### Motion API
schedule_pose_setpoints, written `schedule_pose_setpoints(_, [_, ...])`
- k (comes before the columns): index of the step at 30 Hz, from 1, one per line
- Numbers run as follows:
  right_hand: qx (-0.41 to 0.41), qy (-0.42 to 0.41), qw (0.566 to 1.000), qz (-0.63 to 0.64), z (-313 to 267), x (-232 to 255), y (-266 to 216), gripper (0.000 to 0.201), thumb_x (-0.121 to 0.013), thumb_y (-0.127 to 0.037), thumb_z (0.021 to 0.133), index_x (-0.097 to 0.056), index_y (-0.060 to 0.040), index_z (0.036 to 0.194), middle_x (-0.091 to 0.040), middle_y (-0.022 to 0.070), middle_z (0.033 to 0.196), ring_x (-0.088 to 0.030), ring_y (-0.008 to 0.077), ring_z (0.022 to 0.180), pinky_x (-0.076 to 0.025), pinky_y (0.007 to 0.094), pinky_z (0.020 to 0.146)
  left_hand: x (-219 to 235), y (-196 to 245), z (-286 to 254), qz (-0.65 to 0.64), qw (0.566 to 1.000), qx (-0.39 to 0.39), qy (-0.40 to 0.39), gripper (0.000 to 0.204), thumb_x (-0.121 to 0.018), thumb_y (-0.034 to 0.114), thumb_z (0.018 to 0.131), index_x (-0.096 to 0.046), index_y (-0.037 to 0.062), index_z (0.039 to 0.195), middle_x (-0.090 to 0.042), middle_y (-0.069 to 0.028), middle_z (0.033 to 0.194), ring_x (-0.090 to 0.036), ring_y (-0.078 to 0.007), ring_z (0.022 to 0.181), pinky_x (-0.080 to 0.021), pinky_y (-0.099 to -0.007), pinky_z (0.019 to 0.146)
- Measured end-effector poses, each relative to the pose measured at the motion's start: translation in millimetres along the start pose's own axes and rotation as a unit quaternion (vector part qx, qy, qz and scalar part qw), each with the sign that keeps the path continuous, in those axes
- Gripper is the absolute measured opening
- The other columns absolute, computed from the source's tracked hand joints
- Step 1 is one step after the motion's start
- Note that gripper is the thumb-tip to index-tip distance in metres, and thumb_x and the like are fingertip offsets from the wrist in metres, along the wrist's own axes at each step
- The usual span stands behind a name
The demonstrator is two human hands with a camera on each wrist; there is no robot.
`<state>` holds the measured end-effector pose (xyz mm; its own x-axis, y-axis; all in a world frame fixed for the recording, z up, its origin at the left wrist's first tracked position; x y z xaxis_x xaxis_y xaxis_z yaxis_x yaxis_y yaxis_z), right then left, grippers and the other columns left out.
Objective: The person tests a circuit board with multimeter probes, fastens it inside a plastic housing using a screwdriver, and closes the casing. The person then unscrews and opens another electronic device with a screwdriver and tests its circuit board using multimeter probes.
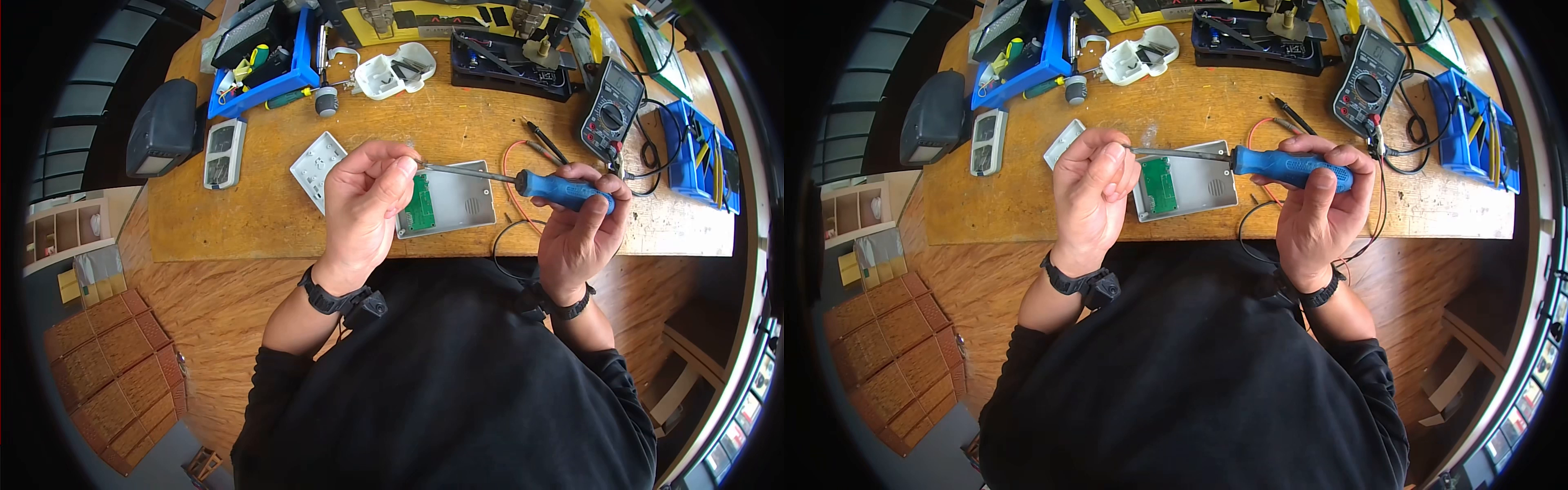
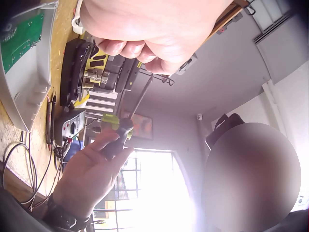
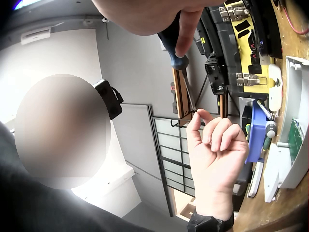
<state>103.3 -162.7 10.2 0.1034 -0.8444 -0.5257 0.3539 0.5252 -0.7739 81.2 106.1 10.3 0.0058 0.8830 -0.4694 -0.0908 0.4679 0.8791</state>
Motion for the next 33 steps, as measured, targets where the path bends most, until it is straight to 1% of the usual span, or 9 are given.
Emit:
schedule_pose_setpoints(13, [0.017, 0.029, 0.999, -0.028, 7, 22, 0, 0.029, -0.062, -0.025, 0.117, -0.047, -0.0059, 0.132, -0.068, 0.0289, 0.126, -0.074, 0.0336, 0.108, -0.070, 0.0474, 0.079, 24, -1, 2, 0.025, 0.998, -0.006, 0.066, 0.012, -0.069, 0.005, 0.110, -0.074, -0.0012, 0.119, -0.056, 0.0032, 0.076, -0.046, -0.0060, 0.063, -0.036, -0.0237, 0.061])
schedule_pose_setpoints(16, [0.017, 0.012, 0.997, -0.077, 8, 37, -8, 0.029, -0.062, -0.024, 0.117, -0.048, -0.0048, 0.133, -0.068, 0.0292, 0.125, -0.075, 0.0325, 0.103, -0.069, 0.0446, 0.076, 31, 12, -7, 0.280, 0.956, -0.055, 0.072, 0.013, -0.077, -0.004, 0.102, -0.077, -0.0012, 0.114, -0.068, -0.0016, 0.085, -0.059, -0.0082, 0.072, -0.048, -0.0235, 0.069])
schedule_pose_setpoints(17, [0.021, -0.011, 0.993, -0.116, 9, 37, -11, 0.029, -0.062, -0.024, 0.117, -0.048, -0.0044, 0.133, -0.069, 0.0293, 0.125, -0.075, 0.0317, 0.100, -0.068, 0.0433, 0.074, 33, 10, -10, 0.277, 0.957, -0.050, 0.073, 0.013, -0.077, -0.004, 0.102, -0.077, -0.0012, 0.114, -0.068, -0.0016, 0.085, -0.059, -0.0082, 0.072, -0.048, -0.0235, 0.069])
schedule_pose_setpoints(19, [0.024, -0.016, 0.989, -0.146, 7, 39, -19, 0.034, -0.065, -0.027, 0.116, -0.048, -0.0035, 0.133, -0.070, 0.0289, 0.121, -0.075, 0.0289, 0.092, -0.066, 0.0384, 0.071, -1, 17, -15, 0.499, 0.855, -0.137, -0.033, 0.010, -0.077, -0.006, 0.099, -0.079, 0.0014, 0.106, -0.070, -0.0022, 0.089, -0.061, -0.0083, 0.076, -0.049, -0.0233, 0.071])
schedule_pose_setpoints(21, [0.028, -0.028, 0.979, -0.198, 3, 38, -27, 0.040, -0.068, -0.032, 0.114, -0.048, -0.0030, 0.133, -0.072, 0.0282, 0.116, -0.074, 0.0257, 0.084, -0.064, 0.0333, 0.068, -14, 6, -11, 0.542, 0.825, -0.143, -0.071, 0.010, -0.083, -0.003, 0.092, -0.080, 0.0039, 0.099, -0.071, -0.0047, 0.092, -0.065, -0.0148, 0.078, -0.050, -0.0293, 0.072])
schedule_pose_setpoints(23, [0.039, -0.021, 0.974, -0.220, 3, 39, -31, 0.044, -0.070, -0.035, 0.113, -0.048, -0.0034, 0.133, -0.074, 0.0264, 0.110, -0.072, 0.0210, 0.077, -0.058, 0.0281, 0.062, -47, -17, -13, 0.630, 0.721, -0.195, -0.212, 0.017, -0.087, 0.004, 0.086, -0.080, 0.0040, 0.101, -0.071, -0.0071, 0.093, -0.069, -0.0240, 0.083, -0.052, -0.0376, 0.075])
schedule_pose_setpoints(24, [0.060, -0.020, 0.967, -0.247, 3, 39, -35, 0.045, -0.071, -0.036, 0.112, -0.048, -0.0038, 0.133, -0.075, 0.0256, 0.109, -0.071, 0.0194, 0.076, -0.056, 0.0270, 0.061, -53, -28, -12, 0.648, 0.698, -0.186, -0.242, 0.019, -0.083, 0.007, 0.083, -0.079, 0.0036, 0.101, -0.069, -0.0078, 0.093, -0.069, -0.0286, 0.088, -0.053, -0.0431, 0.078])
schedule_pose_setpoints(30, [0.106, 0.035, 0.947, -0.300, -8, 52, -51, 0.048, -0.071, -0.042, 0.111, -0.050, -0.0049, 0.134, -0.076, 0.0223, 0.102, -0.069, 0.0167, 0.075, -0.051, 0.0239, 0.059, -73, -57, -3, 0.697, 0.624, -0.196, -0.295, 0.004, -0.070, 0.006, 0.083, -0.070, 0.0034, 0.086, -0.063, -0.0085, 0.089, -0.069, -0.0277, 0.090, -0.055, -0.0404, 0.080])
schedule_pose_setpoints(33, [0.117, 0.053, 0.948, -0.291, -12, 56, -55, 0.050, -0.072, -0.043, 0.111, -0.051, -0.0042, 0.135, -0.076, 0.0206, 0.099, -0.070, 0.0182, 0.078, -0.051, 0.0240, 0.061, -75, -61, -1, 0.695, 0.622, -0.219, -0.287, 0.004, -0.070, 0.005, 0.082, -0.067, 0.0041, 0.082, -0.062, -0.0088, 0.087, -0.069, -0.0278, 0.090, -0.056, -0.0403, 0.080])
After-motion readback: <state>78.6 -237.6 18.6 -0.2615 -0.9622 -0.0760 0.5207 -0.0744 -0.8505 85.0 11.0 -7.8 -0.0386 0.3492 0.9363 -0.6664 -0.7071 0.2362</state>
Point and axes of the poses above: each hand's wrist, its own z-axis towards the middle knuckle, its own x-axis out of the back of the hand, y = z × x, the point moved 10 cm from there along z, towards the middle knuckle
